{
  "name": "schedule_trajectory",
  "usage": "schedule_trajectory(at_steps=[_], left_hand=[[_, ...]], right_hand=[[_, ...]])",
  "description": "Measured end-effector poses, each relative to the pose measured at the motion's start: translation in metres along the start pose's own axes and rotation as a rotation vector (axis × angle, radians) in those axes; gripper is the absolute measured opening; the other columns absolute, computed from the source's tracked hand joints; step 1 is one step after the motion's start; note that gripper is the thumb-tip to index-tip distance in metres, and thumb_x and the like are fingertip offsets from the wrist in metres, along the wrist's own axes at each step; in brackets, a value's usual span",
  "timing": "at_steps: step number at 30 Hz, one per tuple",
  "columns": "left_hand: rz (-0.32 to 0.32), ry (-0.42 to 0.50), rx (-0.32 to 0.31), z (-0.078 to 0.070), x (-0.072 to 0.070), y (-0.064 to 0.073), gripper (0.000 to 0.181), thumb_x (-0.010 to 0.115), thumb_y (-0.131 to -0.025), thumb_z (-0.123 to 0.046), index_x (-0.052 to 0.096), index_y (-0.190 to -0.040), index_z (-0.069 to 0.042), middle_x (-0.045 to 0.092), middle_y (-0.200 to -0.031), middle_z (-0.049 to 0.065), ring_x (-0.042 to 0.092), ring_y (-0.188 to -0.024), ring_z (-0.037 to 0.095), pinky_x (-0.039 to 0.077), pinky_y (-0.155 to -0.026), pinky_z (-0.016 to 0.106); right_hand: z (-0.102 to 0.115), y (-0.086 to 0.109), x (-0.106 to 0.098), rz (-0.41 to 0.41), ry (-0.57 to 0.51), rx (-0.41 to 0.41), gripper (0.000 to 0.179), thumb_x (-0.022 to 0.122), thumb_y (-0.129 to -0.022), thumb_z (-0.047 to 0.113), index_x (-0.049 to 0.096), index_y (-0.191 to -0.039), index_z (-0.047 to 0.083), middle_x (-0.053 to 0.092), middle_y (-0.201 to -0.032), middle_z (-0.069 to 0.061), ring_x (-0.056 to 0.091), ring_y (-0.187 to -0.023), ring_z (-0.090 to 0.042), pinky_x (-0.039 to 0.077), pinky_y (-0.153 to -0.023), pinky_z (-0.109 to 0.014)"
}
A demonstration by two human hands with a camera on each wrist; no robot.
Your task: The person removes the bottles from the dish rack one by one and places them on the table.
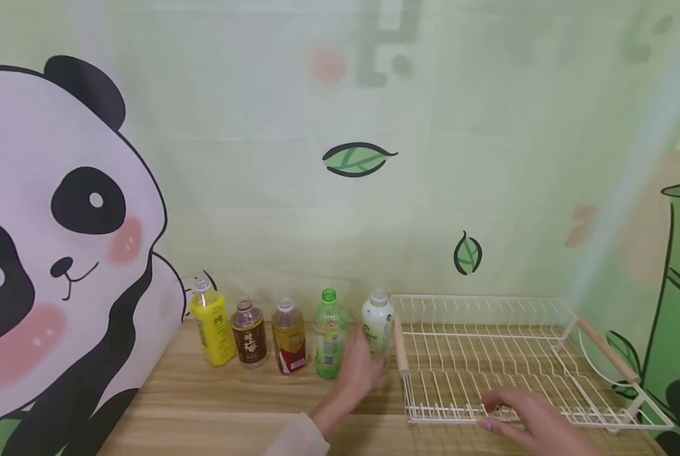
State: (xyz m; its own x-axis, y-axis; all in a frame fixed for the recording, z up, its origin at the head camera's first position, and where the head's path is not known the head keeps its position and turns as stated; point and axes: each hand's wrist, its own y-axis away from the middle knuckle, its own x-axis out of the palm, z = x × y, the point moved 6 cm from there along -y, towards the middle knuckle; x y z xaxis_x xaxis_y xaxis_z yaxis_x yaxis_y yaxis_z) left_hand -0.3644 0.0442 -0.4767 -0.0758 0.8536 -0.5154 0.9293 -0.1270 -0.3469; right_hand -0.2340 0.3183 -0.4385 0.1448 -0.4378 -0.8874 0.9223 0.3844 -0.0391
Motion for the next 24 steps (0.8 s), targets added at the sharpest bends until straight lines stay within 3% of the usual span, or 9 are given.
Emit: schedule_trajectory(at_steps=[4,8,11,13,16,19,22,24], left_hand=[[0.114,-0.005,-0.013,-0.004,-0.013,0.017,0.092,0.089,-0.080,-0.007,0.037,-0.154,0.009,0.053,-0.143,0.032,0.057,-0.128,0.048,0.050,-0.109,0.061],[0.321,-0.045,-0.028,-0.008,-0.029,0.038,0.096,0.088,-0.088,-0.025,0.033,-0.158,0.010,0.044,-0.155,0.036,0.050,-0.139,0.052,0.043,-0.114,0.064],[0.463,-0.113,0.010,-0.020,-0.046,0.052,0.090,0.084,-0.091,-0.038,0.041,-0.156,0.006,0.049,-0.155,0.029,0.051,-0.140,0.046,0.045,-0.115,0.061],[0.506,-0.185,0.056,-0.034,-0.064,0.056,0.087,0.081,-0.091,-0.046,0.046,-0.156,0.000,0.053,-0.155,0.022,0.053,-0.140,0.041,0.046,-0.114,0.058],[0.464,-0.306,0.175,-0.061,-0.102,0.048,0.082,0.077,-0.092,-0.054,0.050,-0.157,-0.010,0.052,-0.157,0.013,0.052,-0.142,0.035,0.045,-0.116,0.055],[0.346,-0.458,0.287,-0.083,-0.144,0.029,0.083,0.077,-0.091,-0.057,0.048,-0.159,-0.017,0.050,-0.160,0.008,0.051,-0.143,0.032,0.043,-0.117,0.057],[0.224,-0.609,0.350,-0.088,-0.175,0.006,0.090,0.077,-0.090,-0.062,0.044,-0.162,-0.019,0.045,-0.164,0.008,0.044,-0.149,0.034,0.037,-0.120,0.063],[0.171,-0.668,0.352,-0.082,-0.186,-0.010,0.093,0.075,-0.090,-0.065,0.040,-0.164,-0.021,0.039,-0.168,0.009,0.035,-0.154,0.037,0.030,-0.123,0.066]], right_hand=[[0.002,-0.001,0.004,0.023,0.033,-0.005,0.048,0.064,-0.105,0.048,0.068,-0.132,0.008,0.072,-0.123,-0.001,0.069,-0.111,-0.032,0.061,-0.087,-0.048],[0.011,-0.001,0.003,0.023,0.087,-0.041,0.054,0.064,-0.103,0.053,0.067,-0.136,0.010,0.069,-0.132,-0.005,0.066,-0.119,-0.038,0.059,-0.091,-0.058],[0.021,0.001,-0.004,0.013,0.095,-0.091,0.057,0.067,-0.102,0.051,0.065,-0.140,0.009,0.066,-0.136,-0.011,0.062,-0.121,-0.045,0.057,-0.090,-0.066],[0.031,0.002,-0.012,0.009,0.067,-0.114,0.058,0.068,-0.102,0.049,0.061,-0.145,0.011,0.063,-0.140,-0.015,0.059,-0.124,-0.049,0.055,-0.089,-0.071],[0.050,0.005,-0.033,-0.052,0.054,-0.135,0.064,0.071,-0.100,0.047,0.052,-0.155,0.020,0.058,-0.148,-0.016,0.055,-0.131,-0.052,0.051,-0.088,-0.078],[0.071,0.001,-0.057,-0.182,0.121,-0.167,0.072,0.074,-0.098,0.046,0.045,-0.161,0.029,0.051,-0.157,-0.010,0.051,-0.137,-0.048,0.049,-0.090,-0.079],[0.085,-0.011,-0.078,-0.308,0.210,-0.194,0.084,0.077,-0.095,0.047,0.036,-0.166,0.027,0.043,-0.164,-0.009,0.046,-0.143,-0.045,0.047,-0.095,-0.079],[0.087,-0.024,-0.089,-0.358,0.266,-0.195,0.092,0.077,-0.094,0.050,0.030,-0.169,0.024,0.036,-0.168,-0.013,0.039,-0.148,-0.046,0.041,-0.102,-0.080]])
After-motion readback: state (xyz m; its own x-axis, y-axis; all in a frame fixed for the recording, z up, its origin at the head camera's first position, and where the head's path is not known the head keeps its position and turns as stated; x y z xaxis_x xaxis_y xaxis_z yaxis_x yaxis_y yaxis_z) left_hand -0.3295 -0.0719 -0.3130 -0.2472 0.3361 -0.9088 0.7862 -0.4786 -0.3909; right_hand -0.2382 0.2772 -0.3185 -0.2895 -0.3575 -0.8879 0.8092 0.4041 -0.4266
